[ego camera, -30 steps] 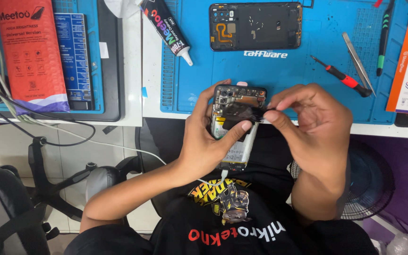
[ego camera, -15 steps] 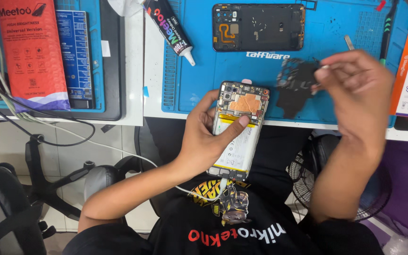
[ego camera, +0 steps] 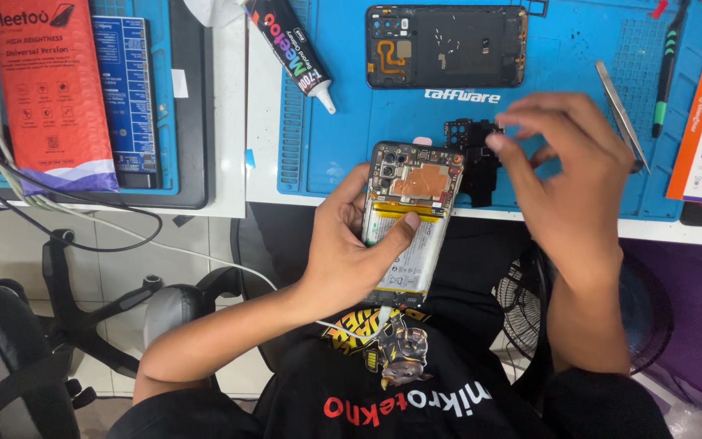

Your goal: The person repairs a smartphone at a repair bench. They test a replacement screen on the powered phone, disconnect and handle the battery, work on the phone's internal components by hand, and repeatedly press and fit the frame and screen assembly together while checking the display.

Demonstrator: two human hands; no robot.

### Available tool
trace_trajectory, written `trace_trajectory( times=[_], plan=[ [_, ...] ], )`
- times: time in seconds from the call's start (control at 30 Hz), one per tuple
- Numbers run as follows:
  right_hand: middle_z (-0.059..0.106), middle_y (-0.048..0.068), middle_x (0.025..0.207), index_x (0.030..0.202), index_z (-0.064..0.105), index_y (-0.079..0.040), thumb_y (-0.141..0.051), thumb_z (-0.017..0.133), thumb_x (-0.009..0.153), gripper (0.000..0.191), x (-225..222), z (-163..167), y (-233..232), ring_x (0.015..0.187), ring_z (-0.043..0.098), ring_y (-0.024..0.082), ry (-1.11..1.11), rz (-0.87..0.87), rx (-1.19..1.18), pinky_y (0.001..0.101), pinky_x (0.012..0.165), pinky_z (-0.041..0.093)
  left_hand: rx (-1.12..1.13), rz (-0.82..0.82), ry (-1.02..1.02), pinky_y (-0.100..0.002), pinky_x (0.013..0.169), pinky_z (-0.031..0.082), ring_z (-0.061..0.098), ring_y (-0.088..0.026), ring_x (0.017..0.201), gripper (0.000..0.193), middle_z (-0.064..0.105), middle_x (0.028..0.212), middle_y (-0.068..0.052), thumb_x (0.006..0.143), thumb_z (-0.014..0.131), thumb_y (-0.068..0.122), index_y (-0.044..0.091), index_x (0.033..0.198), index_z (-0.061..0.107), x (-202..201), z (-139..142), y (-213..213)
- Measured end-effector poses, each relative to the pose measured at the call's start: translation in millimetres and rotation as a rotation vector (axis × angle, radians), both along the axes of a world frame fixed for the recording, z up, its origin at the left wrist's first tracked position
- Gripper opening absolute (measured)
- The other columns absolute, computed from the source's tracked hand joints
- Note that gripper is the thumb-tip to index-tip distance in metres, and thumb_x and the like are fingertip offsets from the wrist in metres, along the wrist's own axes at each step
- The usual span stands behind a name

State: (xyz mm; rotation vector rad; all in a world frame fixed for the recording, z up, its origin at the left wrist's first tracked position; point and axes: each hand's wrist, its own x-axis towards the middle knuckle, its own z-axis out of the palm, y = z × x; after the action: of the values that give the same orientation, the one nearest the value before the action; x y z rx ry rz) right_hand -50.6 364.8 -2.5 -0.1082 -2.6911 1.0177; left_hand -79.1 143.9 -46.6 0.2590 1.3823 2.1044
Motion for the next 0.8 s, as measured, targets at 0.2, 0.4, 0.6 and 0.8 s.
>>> trace_trajectory(
  times=[0.2, 0.4, 0.6, 0.8],
  plan=[
    [0.068, 0.011, 0.117, 0.108, 0.072, -0.001, 0.004, 0.084, 0.091, 0.021, 31, 8, -42, 0.096, 0.073, 0.018, 0.071, 0.011, -0.094, 0.0261, 0.078, 0.06, -0.055, 0.071, 0.083, -0.024, 0.095, 0.056, 0.068, -0.008, 0.109, 0.04, 0.073, 0.119, -0.01, 0.102, 0.067, 0.0, -0.005, 0.138, 0.051, 7, 1, -3],
    [0.066, 0.012, 0.122, 0.112, 0.074, 0.0, 0.004, 0.085, 0.092, 0.024, 39, 2, -60, 0.102, 0.072, 0.019, 0.145, -0.014, -0.072, 0.0264, 0.084, 0.061, -0.114, 0.109, 0.257, -0.024, 0.096, 0.057, 0.067, -0.008, 0.109, 0.042, 0.074, 0.12, -0.011, 0.104, 0.069, 0.002, -0.005, 0.141, 0.051, 13, 1, -7],
    [0.067, 0.012, 0.121, 0.113, 0.074, 0.0, 0.005, 0.086, 0.092, 0.025, 39, 4, -64, 0.103, 0.072, 0.02, 0.175, -0.015, -0.064, 0.0246, 0.085, 0.062, -0.208, 0.126, 0.389, -0.026, 0.091, 0.061, 0.072, -0.01, 0.106, 0.04, 0.077, 0.119, -0.014, 0.104, 0.068, 0.004, -0.005, 0.141, 0.053, 14, 9, -10],
    [0.06, 0.014, 0.138, 0.136, 0.063, 0.0, 0.008, 0.08, 0.094, 0.045, 43, -5, -83, 0.12, 0.069, 0.02, 0.074, -0.04, -0.366, 0.0302, 0.095, 0.062, -0.308, 0.188, 0.514, -0.028, 0.091, 0.063, 0.077, -0.016, 0.108, 0.044, 0.076, 0.121, -0.017, 0.102, 0.069, 0.005, -0.006, 0.142, 0.053, 5, 27, -12]
  ],
)
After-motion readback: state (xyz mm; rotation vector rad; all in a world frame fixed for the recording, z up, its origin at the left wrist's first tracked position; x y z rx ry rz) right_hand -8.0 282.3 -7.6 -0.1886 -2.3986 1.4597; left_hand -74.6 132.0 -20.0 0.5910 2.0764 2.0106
